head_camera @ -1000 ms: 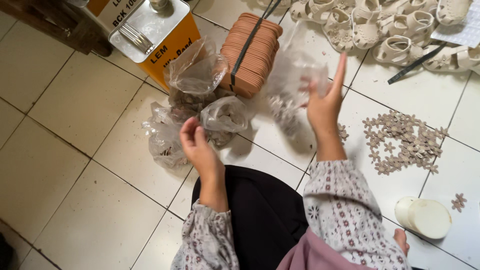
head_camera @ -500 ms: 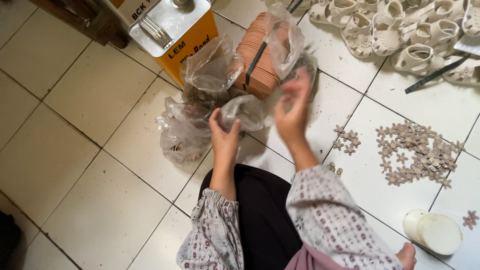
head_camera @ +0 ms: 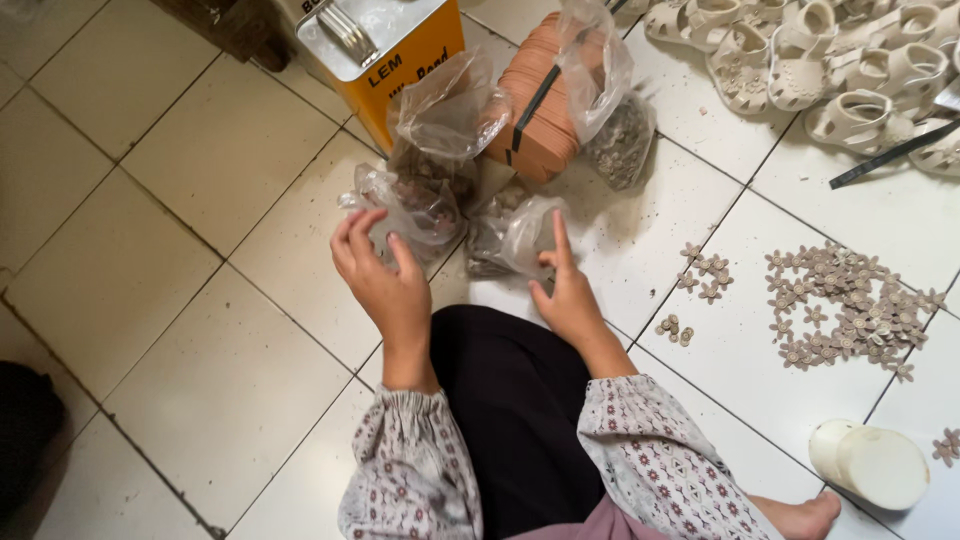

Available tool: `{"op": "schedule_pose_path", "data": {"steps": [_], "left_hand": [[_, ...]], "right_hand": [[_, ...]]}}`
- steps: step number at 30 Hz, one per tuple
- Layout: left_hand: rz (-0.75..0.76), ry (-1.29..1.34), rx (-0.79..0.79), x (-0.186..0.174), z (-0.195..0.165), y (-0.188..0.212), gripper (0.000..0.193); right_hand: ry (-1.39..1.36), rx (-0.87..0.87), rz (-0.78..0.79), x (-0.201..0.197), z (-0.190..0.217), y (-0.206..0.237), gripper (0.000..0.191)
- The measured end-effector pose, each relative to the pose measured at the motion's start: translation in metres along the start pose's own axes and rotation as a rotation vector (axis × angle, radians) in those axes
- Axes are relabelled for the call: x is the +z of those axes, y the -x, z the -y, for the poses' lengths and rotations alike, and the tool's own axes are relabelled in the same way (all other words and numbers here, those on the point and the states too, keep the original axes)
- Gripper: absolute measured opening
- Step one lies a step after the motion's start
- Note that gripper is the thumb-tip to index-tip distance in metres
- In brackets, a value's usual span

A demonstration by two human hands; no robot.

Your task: The person sits on the floor and assembles small flower-shaped decorative pieces by pressing a central button onto a base. They repeatedly pick up pieces, apply them, and place the finished items into a small white container.

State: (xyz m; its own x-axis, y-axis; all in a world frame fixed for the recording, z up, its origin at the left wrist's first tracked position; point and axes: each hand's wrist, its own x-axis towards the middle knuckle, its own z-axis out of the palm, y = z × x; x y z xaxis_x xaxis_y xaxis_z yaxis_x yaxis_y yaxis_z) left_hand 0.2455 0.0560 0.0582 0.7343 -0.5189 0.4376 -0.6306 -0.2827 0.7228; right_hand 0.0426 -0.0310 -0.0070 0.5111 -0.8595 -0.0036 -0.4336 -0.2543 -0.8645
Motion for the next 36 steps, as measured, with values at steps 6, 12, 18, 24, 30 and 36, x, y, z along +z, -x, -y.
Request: {"op": "schedule_pose_path", "data": {"steps": [6, 12, 18, 24, 30, 36], "left_hand": [[0.016, -0.268, 0.028, -0.021, 0.005, -0.011, 0.04], [-0.064, -0.221, 0.182, -0.004, -0.017, 0.015, 0.034], [0.268, -0.187, 0.481, 0.054, -0.055, 0.021, 0.019], [0.435, -0.518, 0.387, 0.062, -0.049, 0.012, 0.021], [0.509, -0.392, 0.786, 0.09, -0.064, 0.03, 0.023], [0.733, -0.809, 0.483, 0.13, -0.067, 0.014, 0.012]], "right_hand": [[-0.116, 0.07, -0.151, -0.021, 0.002, 0.029, 0.093], [-0.16, 0.204, -0.016, -0.027, -0.003, 0.054, 0.08], [-0.165, 0.145, 0.015, -0.014, -0.004, 0.068, 0.081], [-0.228, 0.151, 0.025, -0.018, 0.0, 0.077, 0.081], [-0.242, 0.183, -0.125, -0.038, -0.004, 0.087, 0.082], [-0.17, 0.231, -0.134, -0.086, -0.031, 0.115, 0.084]]}}
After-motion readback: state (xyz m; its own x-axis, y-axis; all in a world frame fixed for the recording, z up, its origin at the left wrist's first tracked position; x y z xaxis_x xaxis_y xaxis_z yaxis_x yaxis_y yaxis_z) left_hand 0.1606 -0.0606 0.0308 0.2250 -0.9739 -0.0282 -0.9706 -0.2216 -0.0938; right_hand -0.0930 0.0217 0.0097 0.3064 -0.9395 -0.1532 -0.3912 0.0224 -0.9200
